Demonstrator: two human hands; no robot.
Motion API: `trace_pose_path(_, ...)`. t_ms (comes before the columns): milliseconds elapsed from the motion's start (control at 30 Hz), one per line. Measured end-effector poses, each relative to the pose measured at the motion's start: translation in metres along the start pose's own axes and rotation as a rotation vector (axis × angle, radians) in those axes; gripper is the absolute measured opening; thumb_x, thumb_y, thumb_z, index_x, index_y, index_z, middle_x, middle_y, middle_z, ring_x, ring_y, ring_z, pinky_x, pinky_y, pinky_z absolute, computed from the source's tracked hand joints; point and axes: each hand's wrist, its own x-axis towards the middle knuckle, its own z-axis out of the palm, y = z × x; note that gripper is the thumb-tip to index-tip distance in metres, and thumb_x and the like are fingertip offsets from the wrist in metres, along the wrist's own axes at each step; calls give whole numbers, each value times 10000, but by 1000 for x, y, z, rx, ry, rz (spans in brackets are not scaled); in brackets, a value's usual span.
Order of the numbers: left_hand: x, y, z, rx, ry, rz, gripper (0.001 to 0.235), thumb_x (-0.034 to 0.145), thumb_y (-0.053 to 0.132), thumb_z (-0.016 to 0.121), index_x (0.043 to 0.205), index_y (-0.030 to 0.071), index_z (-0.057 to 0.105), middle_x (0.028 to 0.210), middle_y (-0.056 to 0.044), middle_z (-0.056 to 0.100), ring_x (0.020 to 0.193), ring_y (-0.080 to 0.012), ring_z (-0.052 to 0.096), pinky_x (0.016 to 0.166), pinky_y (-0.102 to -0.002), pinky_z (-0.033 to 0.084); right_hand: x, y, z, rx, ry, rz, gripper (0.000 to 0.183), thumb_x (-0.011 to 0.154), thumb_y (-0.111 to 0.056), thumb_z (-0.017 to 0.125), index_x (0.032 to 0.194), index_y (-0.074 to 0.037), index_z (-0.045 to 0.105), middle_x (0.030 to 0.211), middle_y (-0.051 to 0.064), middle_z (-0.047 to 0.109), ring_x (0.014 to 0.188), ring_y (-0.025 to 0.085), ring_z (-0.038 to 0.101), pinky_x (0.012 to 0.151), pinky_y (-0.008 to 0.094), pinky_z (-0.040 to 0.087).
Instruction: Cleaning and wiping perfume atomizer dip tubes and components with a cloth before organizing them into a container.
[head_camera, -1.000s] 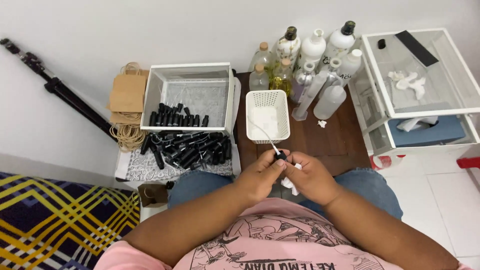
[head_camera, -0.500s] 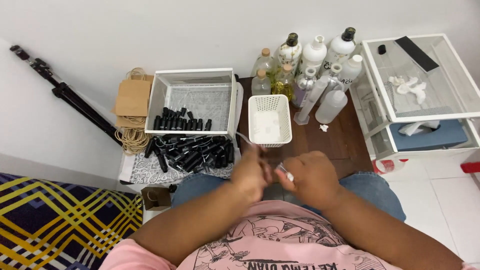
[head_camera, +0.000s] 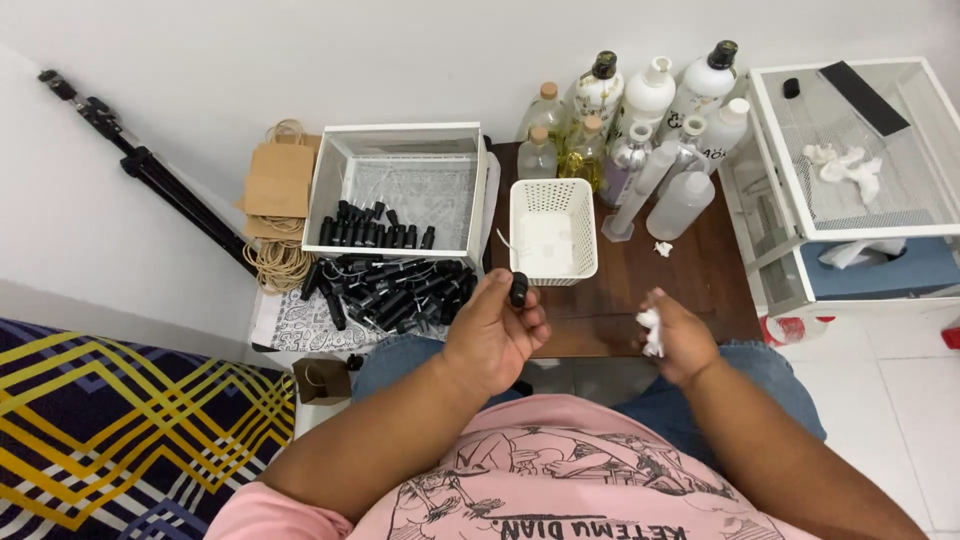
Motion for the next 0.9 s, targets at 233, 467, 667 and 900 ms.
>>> trace_pose_path(233, -7, -9, -6, -97, -379, 105, 388, 1034, 364, 560, 1341, 144, 475, 982, -118, 580, 846, -230, 634, 803, -416, 582, 76, 73, -71, 9, 197, 209, 514, 1052, -484, 610, 1284, -25, 627, 1193, 242, 630, 1000, 380, 610, 828, 615, 557)
trace_pose_path(467, 6, -14, -11, -67, -461, 160, 272, 1043, 218, 559, 1308, 179, 513, 1043, -99, 570, 896, -245, 633, 812, -423, 575, 85, 75, -63, -54, 152, 265, 603, 982, -409, 730, 1379, 13, 563, 1290, 280, 559, 1082, 423, 595, 780, 637, 573)
trace_pose_path(667, 17, -8, -17, -161, -460, 198, 139, 1057, 261, 514, 1176, 195, 540, 1061, -86, 588, 876, -255, 614, 780, -443, 542, 91, 81, -62, -69, 100, 303, 679, 977, -405, 722, 1474, -7, 486, 1285, 260, 563, 1110, 416, 591, 799, 615, 580)
trace_pose_path(900, 15, 10, 0, -147, -342, 185, 436, 1024, 661, 418, 1147, 274, 576, 812, -2, 489, 647, -192, 497, 660, -417, 465, 76, 64, -58, -100, 94, 322, 649, 968, -403, 709, 1445, -4, 527, 1285, 257, 582, 1132, 387, 593, 795, 567, 590)
